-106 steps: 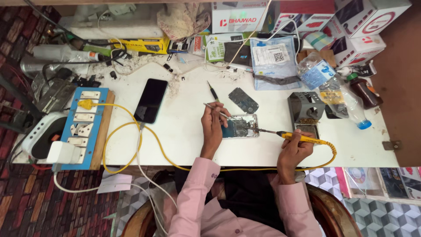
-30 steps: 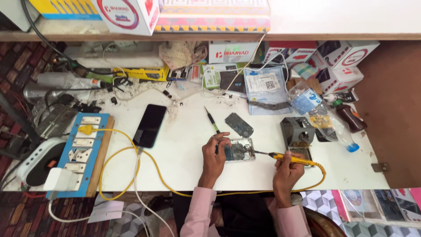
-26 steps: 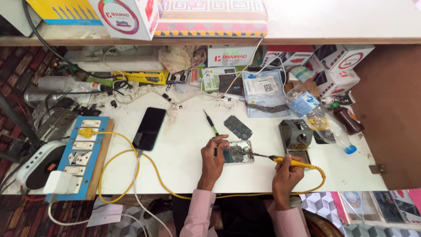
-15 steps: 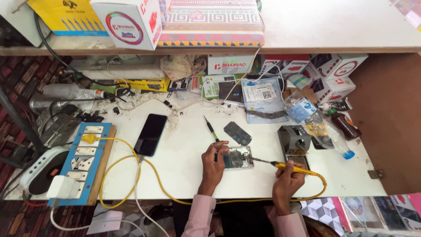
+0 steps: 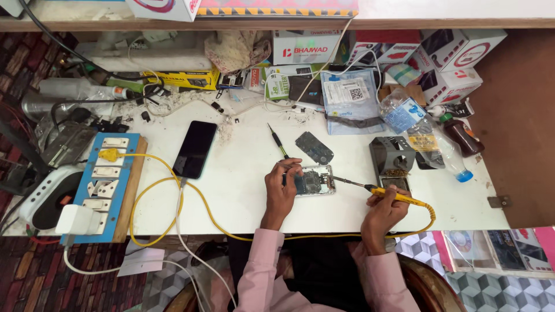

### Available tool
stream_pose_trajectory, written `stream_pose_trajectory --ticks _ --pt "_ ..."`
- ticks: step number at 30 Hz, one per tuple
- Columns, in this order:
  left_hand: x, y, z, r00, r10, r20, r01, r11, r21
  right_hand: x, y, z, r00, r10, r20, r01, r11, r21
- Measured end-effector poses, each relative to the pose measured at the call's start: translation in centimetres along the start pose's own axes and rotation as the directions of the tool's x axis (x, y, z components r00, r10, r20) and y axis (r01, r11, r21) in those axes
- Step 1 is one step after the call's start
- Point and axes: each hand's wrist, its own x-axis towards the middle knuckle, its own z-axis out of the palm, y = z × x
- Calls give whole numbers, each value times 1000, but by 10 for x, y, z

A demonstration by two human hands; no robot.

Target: The person uses a soldering iron and a small tool to work on a disassembled mobile phone motherboard placed on a white workbench. The person repeatedly applies the soldering iron to various points on the circuit board while holding the board steady with the other hand.

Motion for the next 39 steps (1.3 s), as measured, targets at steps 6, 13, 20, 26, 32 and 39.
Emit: stream_pose_trajectory --ticks 6,13,20,26,32,39 --pt "-1 -2 0 1000 23 1 -23 1000 11 0 -1 -1 997 -9 76 9 1000 -7" --pt "-1 -3 -2 999 -33 11 33 999 -6 0 -4 3 993 6 117 -9 999 30" --pt "-4 -4 -1 994 105 22 -106 992 68 -1 -4 2 990 11 138 -11 1000 -5" --pt "0 -2 -1 999 -28 29 28 999 18 2 -4 4 993 27 115 -29 999 16" --pt "-1 -4 -1 992 122 33 -124 989 78 1 -6 4 993 11 120 -9 1000 -17" --pt "-1 -4 -2 995 93 35 -94 995 23 -1 -8 5 984 3 176 3 999 -35"
